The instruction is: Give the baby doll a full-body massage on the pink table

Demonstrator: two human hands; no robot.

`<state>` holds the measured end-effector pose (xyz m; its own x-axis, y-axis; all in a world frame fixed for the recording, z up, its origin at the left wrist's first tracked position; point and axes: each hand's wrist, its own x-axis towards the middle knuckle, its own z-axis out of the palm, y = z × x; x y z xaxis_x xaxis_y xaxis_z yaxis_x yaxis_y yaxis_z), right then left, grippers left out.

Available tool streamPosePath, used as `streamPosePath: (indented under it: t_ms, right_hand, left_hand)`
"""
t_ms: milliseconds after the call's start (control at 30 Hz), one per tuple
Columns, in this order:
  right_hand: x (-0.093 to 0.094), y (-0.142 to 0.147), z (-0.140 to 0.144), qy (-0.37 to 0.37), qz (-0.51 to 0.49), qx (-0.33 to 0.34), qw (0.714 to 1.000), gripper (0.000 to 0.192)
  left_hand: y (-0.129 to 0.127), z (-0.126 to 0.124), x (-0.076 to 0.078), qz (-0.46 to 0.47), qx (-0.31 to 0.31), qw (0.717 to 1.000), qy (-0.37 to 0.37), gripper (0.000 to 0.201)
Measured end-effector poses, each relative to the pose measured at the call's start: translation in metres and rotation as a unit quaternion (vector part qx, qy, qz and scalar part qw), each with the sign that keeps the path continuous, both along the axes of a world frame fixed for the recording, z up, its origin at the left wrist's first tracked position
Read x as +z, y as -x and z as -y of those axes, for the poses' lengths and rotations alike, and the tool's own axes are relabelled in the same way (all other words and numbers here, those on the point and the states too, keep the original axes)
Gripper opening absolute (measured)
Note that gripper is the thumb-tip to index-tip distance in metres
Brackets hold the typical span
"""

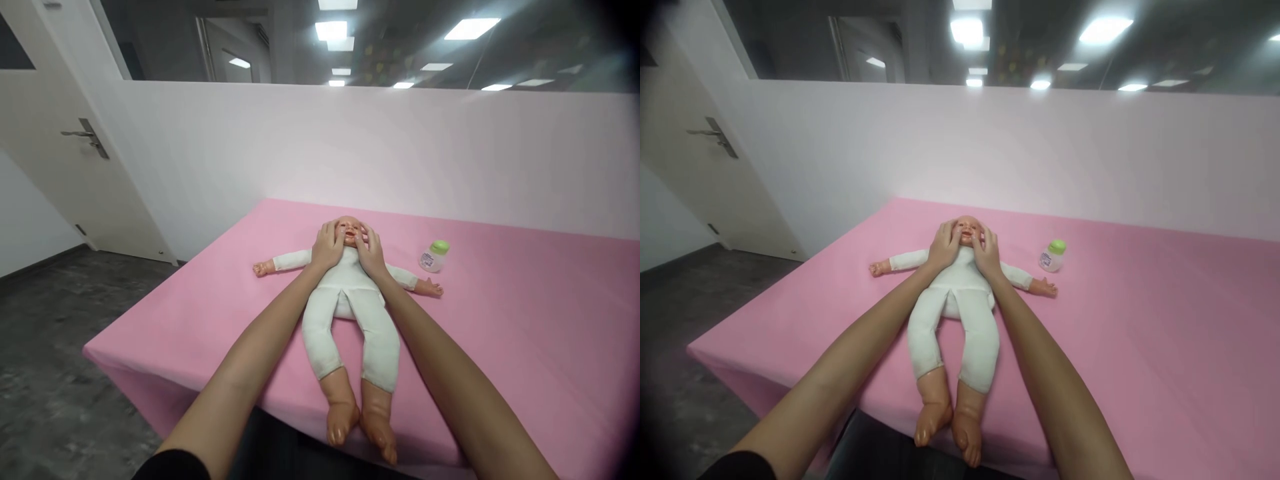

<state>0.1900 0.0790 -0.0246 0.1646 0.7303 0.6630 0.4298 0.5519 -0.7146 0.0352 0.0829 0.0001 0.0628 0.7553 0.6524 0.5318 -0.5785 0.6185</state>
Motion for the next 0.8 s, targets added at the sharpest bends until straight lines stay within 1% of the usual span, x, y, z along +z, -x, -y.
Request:
streamPosePath:
  t_ms: [200,333,400,500,600,800]
  right_hand:
    - [0.005,-0.003,0.003,-0.005,0.032,0.011,0.999,0.046]
    - [0.004,-0.004,0.000,0.006,0.008,-0.003,1.000,0.054]
    - [0.004,-0.004,-0.001,0.002,0.006,0.003,1.000,0.058]
    - [0.006,-0.005,-0.001,-0.013,0.027,0.018,0.999,0.055]
    - [0.007,-0.007,-0.002,-0.015,0.046,0.016,0.999,0.053]
    - [0.002,-0.009,-0.009,0.004,0.024,-0.003,1.000,0.063]
  left_hand:
    - [0.000,-0.002,0.001,-0.012,-0.020,1.000,-0.010,0.039]
    - [-0.002,-0.006,0.001,-0.003,-0.013,1.000,-0.011,0.040]
    - [-0.002,-0.007,0.001,-0.002,-0.016,1.000,-0.012,0.041]
    - [-0.002,-0.009,0.002,-0.010,-0.030,0.999,-0.016,0.040]
    - [-0.002,-0.009,0.003,-0.013,-0.033,0.999,-0.014,0.040]
    - [-0.003,-0.014,0.001,-0.009,-0.022,1.000,-0.010,0.041]
